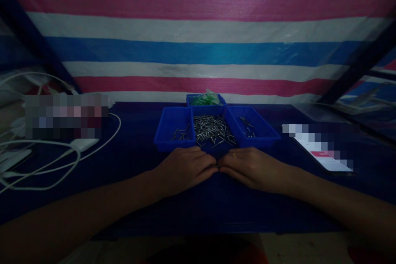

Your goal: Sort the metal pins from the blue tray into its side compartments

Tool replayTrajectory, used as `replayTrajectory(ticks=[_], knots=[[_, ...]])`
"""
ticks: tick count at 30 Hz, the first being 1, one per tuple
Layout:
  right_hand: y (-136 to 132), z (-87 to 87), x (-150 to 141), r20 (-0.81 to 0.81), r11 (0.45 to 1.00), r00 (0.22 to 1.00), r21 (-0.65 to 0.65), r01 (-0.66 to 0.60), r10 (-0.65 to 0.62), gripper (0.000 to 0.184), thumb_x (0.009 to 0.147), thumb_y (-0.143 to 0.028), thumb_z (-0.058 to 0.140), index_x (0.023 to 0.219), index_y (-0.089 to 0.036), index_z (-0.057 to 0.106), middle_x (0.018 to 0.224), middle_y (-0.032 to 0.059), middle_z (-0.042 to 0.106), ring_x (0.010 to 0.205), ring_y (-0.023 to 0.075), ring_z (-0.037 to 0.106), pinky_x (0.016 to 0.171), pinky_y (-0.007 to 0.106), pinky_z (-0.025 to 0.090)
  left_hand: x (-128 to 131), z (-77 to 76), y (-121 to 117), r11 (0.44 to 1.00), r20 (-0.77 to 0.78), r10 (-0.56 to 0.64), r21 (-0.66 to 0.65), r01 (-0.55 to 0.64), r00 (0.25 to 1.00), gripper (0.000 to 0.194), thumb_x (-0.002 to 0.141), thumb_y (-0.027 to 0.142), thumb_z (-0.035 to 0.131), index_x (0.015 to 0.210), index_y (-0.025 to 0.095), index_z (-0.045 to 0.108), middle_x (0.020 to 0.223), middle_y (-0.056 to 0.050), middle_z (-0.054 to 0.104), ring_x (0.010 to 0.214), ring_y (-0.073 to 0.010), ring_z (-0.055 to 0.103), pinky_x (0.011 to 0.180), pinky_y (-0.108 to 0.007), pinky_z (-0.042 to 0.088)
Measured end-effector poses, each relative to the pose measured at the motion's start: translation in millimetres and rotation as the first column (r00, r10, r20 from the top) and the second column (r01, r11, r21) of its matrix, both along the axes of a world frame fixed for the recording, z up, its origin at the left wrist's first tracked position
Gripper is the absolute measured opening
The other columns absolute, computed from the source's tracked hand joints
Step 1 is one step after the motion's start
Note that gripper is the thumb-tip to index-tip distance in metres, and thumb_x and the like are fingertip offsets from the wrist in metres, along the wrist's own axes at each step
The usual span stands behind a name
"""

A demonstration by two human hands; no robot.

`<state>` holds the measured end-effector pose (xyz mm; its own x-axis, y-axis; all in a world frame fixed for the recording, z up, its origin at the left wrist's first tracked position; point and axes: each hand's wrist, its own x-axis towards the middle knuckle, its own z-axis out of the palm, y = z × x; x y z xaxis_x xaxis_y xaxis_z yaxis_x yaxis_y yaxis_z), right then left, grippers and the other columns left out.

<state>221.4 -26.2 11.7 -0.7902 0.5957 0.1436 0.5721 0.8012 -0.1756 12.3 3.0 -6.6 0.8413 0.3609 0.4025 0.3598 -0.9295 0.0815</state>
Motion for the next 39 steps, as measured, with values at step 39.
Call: replayTrajectory(ticks=[39], knots=[[3, 24.0, 21, 0.03, 0.869, 0.966, 0.445, 0.216, -0.256, 0.03, 0.089, -0.024, 0.03, 0.075, -0.016, 0.055, 0.062, 0.004, 0.055, 0.054, 0.0123, 0.049, 0.053, 0.025, 0.036, -8, 2.1, -1, 0.986, -0.152, 0.164, 0.033, -0.161, 0.975, 0.025, 0.089, 0.03, 0.035, 0.089, 0.017, 0.055, 0.065, 0.0, 0.06, 0.058, -0.0129, 0.058, 0.054, -0.024, 0.043]])
